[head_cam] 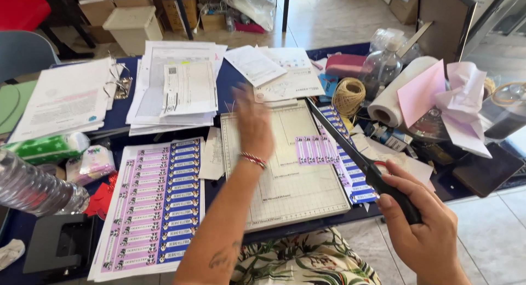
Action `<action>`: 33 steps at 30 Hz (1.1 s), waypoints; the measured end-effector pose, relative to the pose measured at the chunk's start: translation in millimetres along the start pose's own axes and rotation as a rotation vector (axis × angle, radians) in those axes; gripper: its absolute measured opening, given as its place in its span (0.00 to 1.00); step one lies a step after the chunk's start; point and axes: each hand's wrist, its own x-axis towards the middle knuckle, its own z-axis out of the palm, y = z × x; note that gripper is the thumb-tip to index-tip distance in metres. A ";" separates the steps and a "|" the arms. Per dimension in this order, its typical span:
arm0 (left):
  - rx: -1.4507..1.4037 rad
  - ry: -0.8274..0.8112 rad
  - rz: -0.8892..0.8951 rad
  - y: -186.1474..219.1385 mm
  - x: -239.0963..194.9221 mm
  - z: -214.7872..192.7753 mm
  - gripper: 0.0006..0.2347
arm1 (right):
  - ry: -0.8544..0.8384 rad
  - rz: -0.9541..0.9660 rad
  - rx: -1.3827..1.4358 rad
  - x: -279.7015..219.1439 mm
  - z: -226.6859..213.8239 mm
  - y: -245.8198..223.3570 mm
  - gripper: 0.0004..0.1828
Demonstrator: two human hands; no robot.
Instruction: Using a manual paper trimmer to cut printed label sheets into individual strips and organizing the results.
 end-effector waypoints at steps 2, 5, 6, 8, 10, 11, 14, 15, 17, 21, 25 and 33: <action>0.124 -0.217 -0.074 -17.5 -4.3 15.3 0.28 | -0.016 0.025 0.022 -4.1 1.9 -1.3 0.15; 0.105 -0.333 0.005 -14.7 -10.8 23.3 0.16 | -0.054 0.076 0.002 -8.1 2.4 2.2 0.16; -0.048 -0.241 0.148 -6.5 -15.2 24.5 0.11 | -0.086 0.106 -0.048 -10.6 0.5 4.5 0.16; -0.339 -0.432 0.178 9.7 -23.6 21.0 0.12 | -0.125 0.131 -0.050 -11.2 -3.0 4.5 0.18; -0.633 -0.617 0.205 20.8 -32.2 28.6 0.26 | -0.165 0.154 -0.051 -12.1 -10.0 11.8 0.21; -0.562 -0.653 0.262 23.5 -36.6 37.7 0.23 | -0.291 0.203 -0.010 -12.9 -15.1 18.8 0.28; -0.446 -0.713 0.338 26.8 -46.5 45.6 0.21 | -0.471 0.363 -0.011 -18.5 -16.5 25.0 0.34; -0.397 -0.729 0.367 26.9 -48.0 45.1 0.22 | -0.513 0.467 -0.055 -20.3 -14.3 24.8 0.34; -0.399 -0.703 0.349 31.1 -49.9 44.7 0.22 | -0.484 0.485 -0.124 -23.3 -4.2 25.5 0.33; -0.367 -0.711 0.332 43.8 -51.1 36.0 0.23 | -0.362 0.416 -0.241 -28.9 11.8 20.6 0.32; -0.381 -0.641 0.338 45.1 -58.6 46.7 0.22 | -0.340 0.313 -0.303 -36.8 15.5 31.9 0.37; -0.352 -0.625 0.336 46.5 -60.3 47.7 0.23 | -0.333 0.292 -0.365 -46.8 21.8 36.4 0.33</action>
